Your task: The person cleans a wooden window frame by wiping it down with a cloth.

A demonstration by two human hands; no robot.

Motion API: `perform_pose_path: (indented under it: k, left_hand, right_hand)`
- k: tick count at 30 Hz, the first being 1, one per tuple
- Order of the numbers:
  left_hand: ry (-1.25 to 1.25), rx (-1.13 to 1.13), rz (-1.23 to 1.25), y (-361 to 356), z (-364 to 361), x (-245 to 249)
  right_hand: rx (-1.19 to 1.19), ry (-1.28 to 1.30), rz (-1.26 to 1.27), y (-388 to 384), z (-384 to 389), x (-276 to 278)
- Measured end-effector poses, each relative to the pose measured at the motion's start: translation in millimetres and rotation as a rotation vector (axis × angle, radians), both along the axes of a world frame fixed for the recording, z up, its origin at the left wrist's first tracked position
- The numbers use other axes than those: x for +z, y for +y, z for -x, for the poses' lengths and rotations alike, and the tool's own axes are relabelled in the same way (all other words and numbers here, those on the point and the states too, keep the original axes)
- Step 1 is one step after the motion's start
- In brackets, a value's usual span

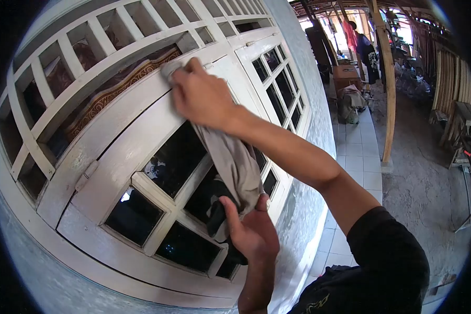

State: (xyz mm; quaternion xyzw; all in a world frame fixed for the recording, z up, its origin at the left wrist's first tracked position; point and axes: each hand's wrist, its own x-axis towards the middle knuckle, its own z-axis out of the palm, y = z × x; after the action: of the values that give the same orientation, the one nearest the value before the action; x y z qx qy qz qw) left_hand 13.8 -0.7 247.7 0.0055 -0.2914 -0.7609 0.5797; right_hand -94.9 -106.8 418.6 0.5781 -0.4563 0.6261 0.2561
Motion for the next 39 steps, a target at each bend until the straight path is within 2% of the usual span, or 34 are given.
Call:
perform_pose_path:
  k: [4,5,6,8,9,12,13,17,19,21,22,24,25,28,29,32,34,37,39]
  left_hand:
    - [0.030,0.064,-0.081,-4.0,-2.0,5.8]
    - [0.076,-0.007,0.020,-6.1,0.3,0.2]
    - [0.046,0.014,-0.014,-5.8,5.1,1.0]
    - [-0.028,0.053,-0.100,-2.0,9.6,0.0]
    - [-0.062,0.069,-0.043,-2.0,8.6,-2.0]
    - [0.083,-0.048,-0.013,-4.8,-2.0,9.2]
    - [-0.045,0.143,0.014,-8.4,-0.7,7.0]
    - [0.034,0.055,-0.083,-4.1,9.4,9.9]
    - [-0.076,0.202,-0.073,6.5,18.4,14.5]
    - [0.098,0.002,-0.033,3.6,7.7,11.5]
    - [0.103,-0.009,-0.030,-1.4,0.6,8.2]
    - [0.129,-0.030,-0.007,-11.3,-4.5,5.2]
    - [-0.060,0.166,-0.015,-10.1,0.6,2.2]
    - [-0.088,0.184,-0.043,-0.3,14.8,4.3]
    - [-0.016,0.070,-0.072,-4.8,11.8,2.1]
    - [0.003,0.058,0.003,-9.4,6.4,3.4]
    - [0.023,0.039,-0.029,-11.0,4.1,5.1]
    - [-0.010,0.024,-0.082,-11.1,12.7,1.1]
    - [0.013,-0.011,-0.043,-16.8,15.6,-5.0]
  right_hand:
    - [0.050,0.025,-0.035,5.0,-18.4,-1.6]
    - [0.134,0.079,0.024,6.0,-27.6,-4.7]
    - [0.171,0.118,0.042,11.6,-33.8,-7.0]
    - [0.141,0.118,0.057,8.9,-27.0,-5.2]
    - [0.108,0.098,0.054,3.2,-17.0,-2.7]
    - [0.028,0.013,0.031,-7.5,15.9,-3.9]
    - [0.043,0.002,0.020,-8.6,11.5,-3.6]
    - [0.228,0.061,0.031,2.3,-7.6,3.3]
    - [0.228,0.079,0.072,-3.2,2.4,0.3]
    - [0.136,0.013,0.052,-10.8,22.1,3.5]
    - [0.148,-0.046,0.034,-13.2,28.3,3.3]
    - [0.138,-0.074,0.001,-11.8,14.3,1.7]
    - [0.177,-0.022,-0.003,-8.4,4.6,2.2]
    - [0.205,0.105,0.056,-2.6,-5.8,-1.8]
    - [0.172,0.107,0.057,-5.7,1.5,-2.0]
    - [0.038,-0.001,0.052,-13.8,24.4,-3.3]
    - [0.078,-0.025,0.014,-10.5,15.5,-3.3]
    - [0.219,0.083,0.056,-1.9,-6.2,-3.1]
    - [0.207,0.061,0.087,-4.7,3.3,-0.5]
